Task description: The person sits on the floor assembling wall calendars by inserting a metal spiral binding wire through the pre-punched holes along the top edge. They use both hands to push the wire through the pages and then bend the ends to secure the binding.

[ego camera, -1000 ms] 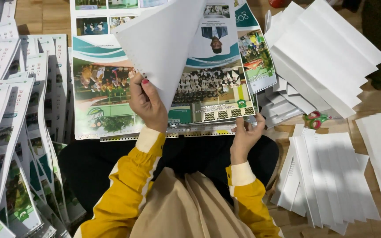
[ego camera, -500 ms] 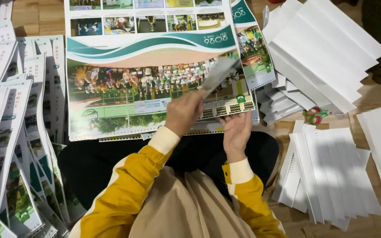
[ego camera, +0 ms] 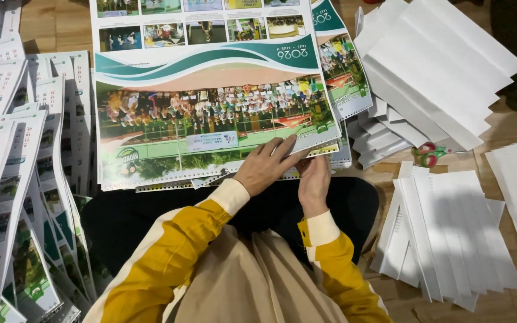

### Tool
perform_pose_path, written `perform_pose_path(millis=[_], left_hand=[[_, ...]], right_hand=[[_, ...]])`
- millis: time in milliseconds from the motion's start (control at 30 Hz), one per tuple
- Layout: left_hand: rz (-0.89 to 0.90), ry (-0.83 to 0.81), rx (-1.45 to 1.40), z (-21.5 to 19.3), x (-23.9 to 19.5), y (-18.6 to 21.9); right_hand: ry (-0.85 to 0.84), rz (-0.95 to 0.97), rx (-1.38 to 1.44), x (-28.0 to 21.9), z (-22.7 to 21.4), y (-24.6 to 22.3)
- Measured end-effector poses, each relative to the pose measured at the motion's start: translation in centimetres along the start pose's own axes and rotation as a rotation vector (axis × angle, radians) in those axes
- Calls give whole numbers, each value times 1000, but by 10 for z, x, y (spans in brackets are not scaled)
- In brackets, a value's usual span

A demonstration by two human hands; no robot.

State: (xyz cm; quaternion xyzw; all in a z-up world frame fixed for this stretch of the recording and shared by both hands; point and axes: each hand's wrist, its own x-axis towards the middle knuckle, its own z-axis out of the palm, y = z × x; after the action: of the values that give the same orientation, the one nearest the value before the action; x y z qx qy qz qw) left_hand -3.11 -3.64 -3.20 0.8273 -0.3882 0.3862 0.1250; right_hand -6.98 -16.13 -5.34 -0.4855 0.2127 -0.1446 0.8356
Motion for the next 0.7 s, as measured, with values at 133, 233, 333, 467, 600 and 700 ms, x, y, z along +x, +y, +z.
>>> perform_pose_path(millis=[133,233,333,467,600,700], left_hand=[[-46,13,-32,14,-8,-9],[-135,26,-55,20,-11,-18],[-319,101,-236,13,-11,-28],[-685,429,-425,8,-19,-51],[-690,589,-431,-42,14,-53],[-717,620,-450,-31,-2,-55]], right_hand=[[-104,-72,-64,-7,9,-9],[-188,-181,-232,-14,8,-18],[-87,-455,-643,-14,-10,-25],[137,-663,-1194,-4,-47,-21],[140,-574,-1312,-5,-45,-28],[149,-535,-1338,-11,-31,-41]])
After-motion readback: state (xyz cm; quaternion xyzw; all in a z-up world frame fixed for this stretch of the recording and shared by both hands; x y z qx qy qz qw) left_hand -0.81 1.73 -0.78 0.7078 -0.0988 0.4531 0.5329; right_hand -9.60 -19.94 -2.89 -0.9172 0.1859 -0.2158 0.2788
